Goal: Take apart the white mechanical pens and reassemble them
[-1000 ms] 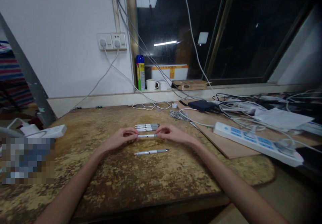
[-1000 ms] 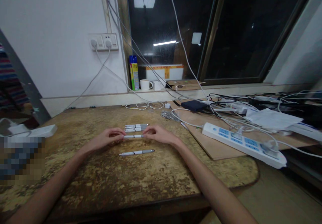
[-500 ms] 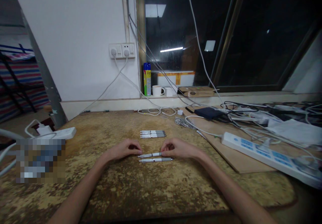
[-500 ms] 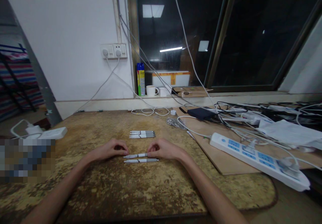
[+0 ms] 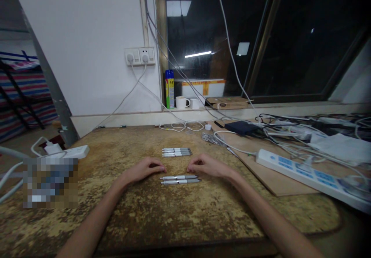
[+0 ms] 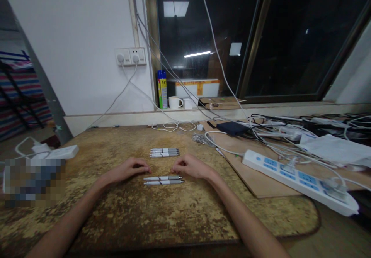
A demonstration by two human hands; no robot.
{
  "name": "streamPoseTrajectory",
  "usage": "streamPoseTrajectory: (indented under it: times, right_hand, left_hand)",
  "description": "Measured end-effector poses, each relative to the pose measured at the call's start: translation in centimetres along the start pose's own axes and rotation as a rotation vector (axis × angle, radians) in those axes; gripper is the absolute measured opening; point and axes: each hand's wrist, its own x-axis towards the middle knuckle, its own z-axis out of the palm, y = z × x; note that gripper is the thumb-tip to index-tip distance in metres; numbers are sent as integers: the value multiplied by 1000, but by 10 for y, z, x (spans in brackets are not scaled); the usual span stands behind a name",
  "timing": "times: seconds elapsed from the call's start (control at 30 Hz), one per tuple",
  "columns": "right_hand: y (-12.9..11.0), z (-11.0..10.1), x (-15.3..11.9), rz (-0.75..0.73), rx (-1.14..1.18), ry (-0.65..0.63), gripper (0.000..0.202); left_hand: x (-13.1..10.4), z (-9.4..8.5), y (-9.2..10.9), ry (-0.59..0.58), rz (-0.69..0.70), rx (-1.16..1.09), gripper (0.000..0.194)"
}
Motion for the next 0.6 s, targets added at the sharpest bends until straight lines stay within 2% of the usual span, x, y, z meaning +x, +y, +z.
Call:
streamPoseTrajectory:
  times: [0.07,0.17,0.23,0.33,0.4,0.5,0.6]
  right_hand:
    - [7,-7,1,17,-57,102,33]
    - [17,-22,0,159,-263,389,25]
    - [23,-32,-3,246,-397,547,23]
    - [31,-43,-10,380,-557,703,40]
    - [37,-48,-16,420,-620,760,41]
    - [45,-56,-23,413,-639,796,22]
    - [50,-62,-27,576,-620,795,34]
  left_hand:
    - [4,-1,-2,108,8,71,33]
    - [12,-7,-7,296,13,202,27]
    - [19,-12,-10,380,7,259,24]
    - [32,-14,-11,393,-26,361,23]
    - [39,-11,-9,387,-36,413,26]
    - [46,-1,-7,355,-1,538,28]
    - [46,10,-7,323,62,624,23]
